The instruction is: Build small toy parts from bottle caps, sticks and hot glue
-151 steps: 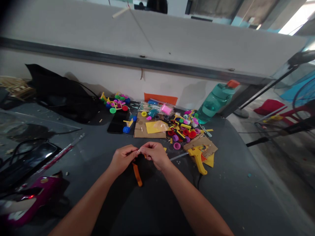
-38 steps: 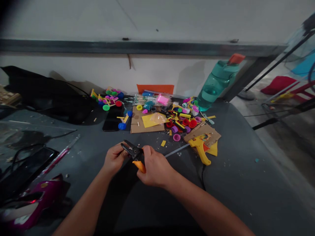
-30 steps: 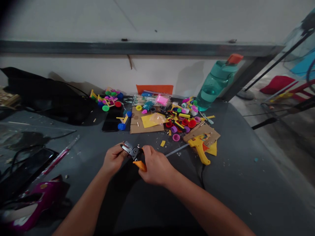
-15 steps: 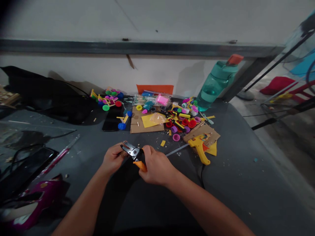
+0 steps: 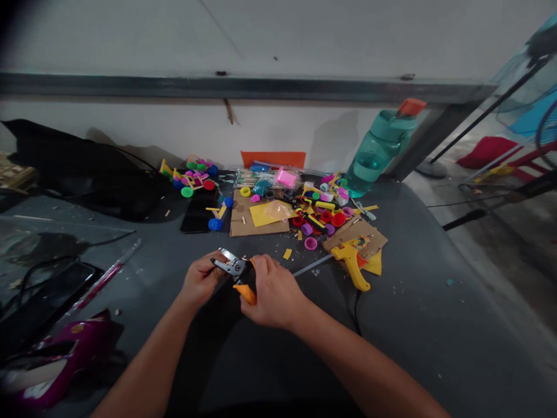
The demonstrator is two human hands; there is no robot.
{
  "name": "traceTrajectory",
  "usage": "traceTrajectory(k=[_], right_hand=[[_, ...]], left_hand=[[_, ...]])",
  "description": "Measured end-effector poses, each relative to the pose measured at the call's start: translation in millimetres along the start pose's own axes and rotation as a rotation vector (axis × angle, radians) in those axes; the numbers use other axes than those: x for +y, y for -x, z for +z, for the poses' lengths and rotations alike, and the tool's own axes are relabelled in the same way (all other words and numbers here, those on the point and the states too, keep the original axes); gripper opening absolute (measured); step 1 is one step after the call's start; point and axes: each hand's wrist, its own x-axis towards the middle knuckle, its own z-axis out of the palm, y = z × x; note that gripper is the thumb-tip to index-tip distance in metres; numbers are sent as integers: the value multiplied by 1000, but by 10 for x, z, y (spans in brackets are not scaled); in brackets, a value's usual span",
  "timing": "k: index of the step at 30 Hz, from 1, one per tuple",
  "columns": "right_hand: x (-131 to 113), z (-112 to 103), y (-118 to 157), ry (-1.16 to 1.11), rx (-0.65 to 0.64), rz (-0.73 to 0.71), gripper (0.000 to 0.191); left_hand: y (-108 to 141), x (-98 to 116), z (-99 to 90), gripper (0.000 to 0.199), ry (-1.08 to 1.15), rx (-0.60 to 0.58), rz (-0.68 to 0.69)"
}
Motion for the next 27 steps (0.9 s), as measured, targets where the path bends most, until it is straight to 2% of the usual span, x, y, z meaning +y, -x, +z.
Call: traceTrajectory(k=[8,18,27], right_hand=[[-1,8,0,5,-39,-15,46],[-11,-9,21,56,-81,-3,41],[10,-25,15,115,-98,25,33]], left_hand=[[5,-27,-13,18,-26,-15,38],[7,-43,21,21,50,-2,-37],[2,-29,36,25,3,-6,-63]])
